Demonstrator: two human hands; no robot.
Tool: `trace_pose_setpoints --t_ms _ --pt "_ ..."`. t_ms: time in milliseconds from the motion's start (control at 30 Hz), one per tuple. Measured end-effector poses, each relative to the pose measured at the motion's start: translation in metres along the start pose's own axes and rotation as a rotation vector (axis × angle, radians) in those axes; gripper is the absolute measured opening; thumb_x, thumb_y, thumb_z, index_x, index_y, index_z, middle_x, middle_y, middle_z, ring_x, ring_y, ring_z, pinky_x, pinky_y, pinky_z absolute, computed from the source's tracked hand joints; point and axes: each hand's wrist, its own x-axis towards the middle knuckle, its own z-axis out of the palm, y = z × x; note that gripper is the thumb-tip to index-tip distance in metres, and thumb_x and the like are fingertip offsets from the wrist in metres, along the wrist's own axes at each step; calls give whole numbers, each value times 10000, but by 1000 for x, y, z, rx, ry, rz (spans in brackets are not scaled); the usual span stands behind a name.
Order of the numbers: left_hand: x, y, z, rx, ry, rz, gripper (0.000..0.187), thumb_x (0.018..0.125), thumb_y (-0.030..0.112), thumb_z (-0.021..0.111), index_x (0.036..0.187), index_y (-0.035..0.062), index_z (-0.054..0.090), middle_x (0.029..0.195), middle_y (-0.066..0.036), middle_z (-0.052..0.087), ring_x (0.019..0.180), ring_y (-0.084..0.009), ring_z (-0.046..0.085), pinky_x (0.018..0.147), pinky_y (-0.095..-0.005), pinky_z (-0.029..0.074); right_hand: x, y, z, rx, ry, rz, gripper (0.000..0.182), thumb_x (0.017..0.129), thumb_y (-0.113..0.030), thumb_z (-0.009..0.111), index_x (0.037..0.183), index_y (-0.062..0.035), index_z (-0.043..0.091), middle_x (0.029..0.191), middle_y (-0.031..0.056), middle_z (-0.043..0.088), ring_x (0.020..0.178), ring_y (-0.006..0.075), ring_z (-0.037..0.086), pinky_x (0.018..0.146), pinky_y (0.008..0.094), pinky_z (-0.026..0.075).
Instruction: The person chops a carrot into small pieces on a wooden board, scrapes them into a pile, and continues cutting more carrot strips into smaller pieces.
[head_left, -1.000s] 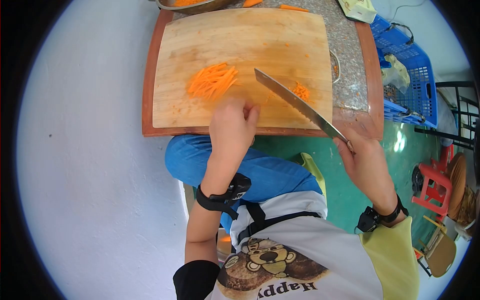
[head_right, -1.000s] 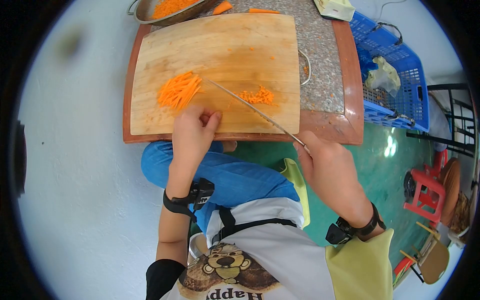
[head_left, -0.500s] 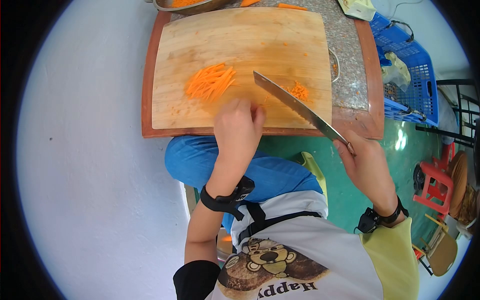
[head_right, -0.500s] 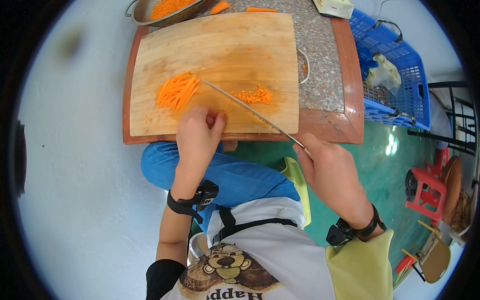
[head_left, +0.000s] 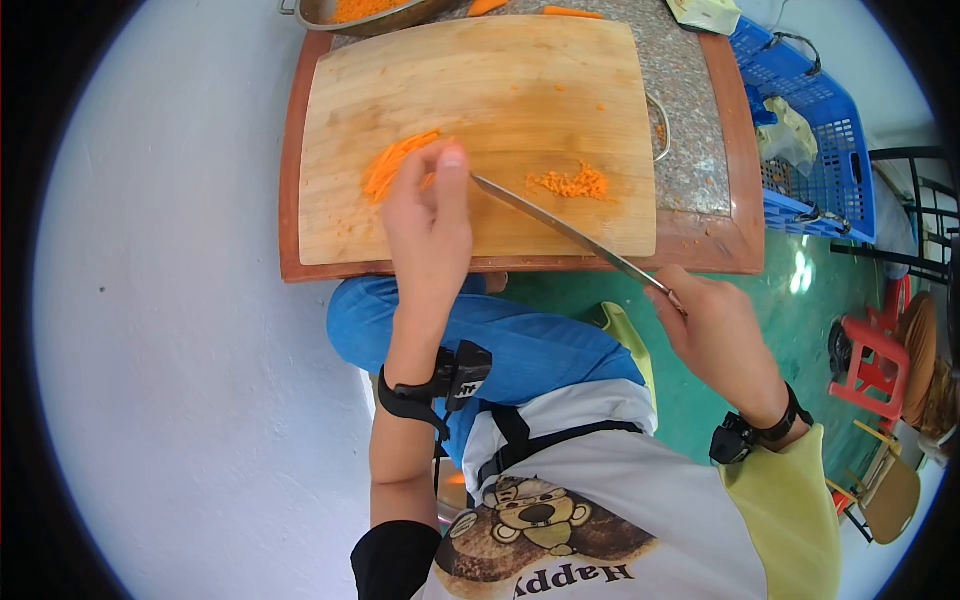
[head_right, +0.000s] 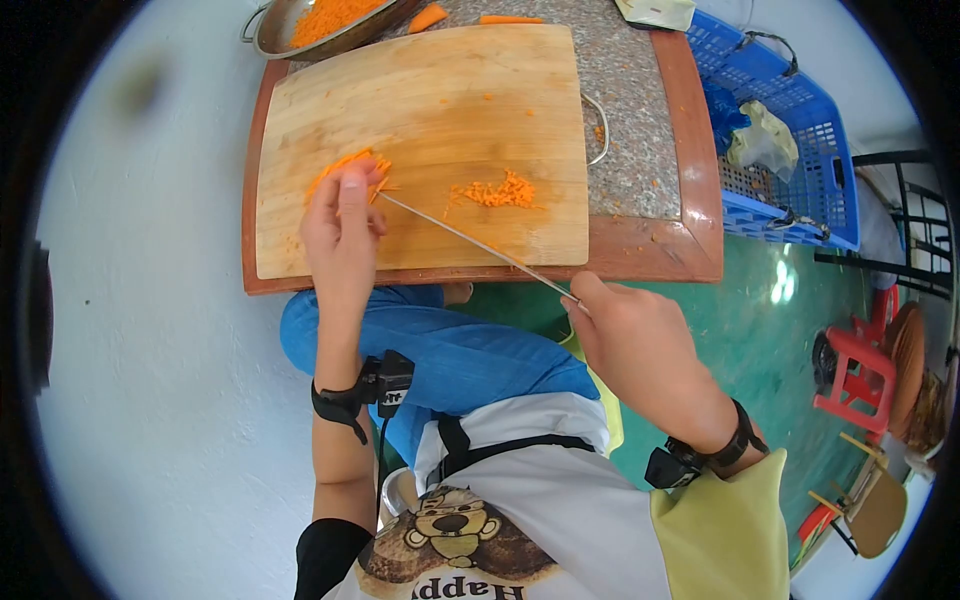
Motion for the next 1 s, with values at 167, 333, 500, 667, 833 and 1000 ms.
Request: trace_pose_setpoints --t_ms 167,333,500,667,833,1000 --pt "-1 -2 7 -72 -358 -137 361 975 320 456 908 6 619 827 -53 618 571 -67 498 513 -201 391 1 -3 4 -75 -2 -22 159 859 -119 583 815 -30 459 678 158 582 621 377 582 524 451 455" --pt "3 -6 10 -271 -256 -174 331 934 309 530 813 9 600 699 -8 553 557 -59 470 515 -209 376 7 -14 13 -139 3 -7 134 866 -122 565 834 -30 473 685 150 596 609 353 598 510 434 467" --pt "12 -5 3 -256 -272 -197 354 932 320 524 760 15 578 654 -5 529 533 -60 453 502 -212 361 12 -22 8 -146 -35 52 116 878 -128 544 857 -28 490 689 153 601 611 349 603 515 438 467" --pt "4 3 2 -244 -306 -155 400 930 350 536 705 19 551 572 6 477 528 -57 440 488 -220 338 2 -14 -3 -88 49 -44 125 869 -129 565 842 -28 496 686 163 594 634 368 594 540 460 458" --pt "-1 0 6 -204 -317 -161 411 930 363 537 710 17 554 564 3 471 526 -59 436 494 -218 335 -1 -12 -4 -114 -2 -24 144 867 -129 572 819 -31 478 673 161 583 634 371 590 537 453 458" --pt "-1 -5 6 -186 -336 -162 406 931 359 533 716 16 559 569 7 472 528 -61 436 504 -220 343 -2 -11 4 -119 17 -37 160 867 -133 574 807 -36 462 663 155 579 616 368 590 518 444 460"
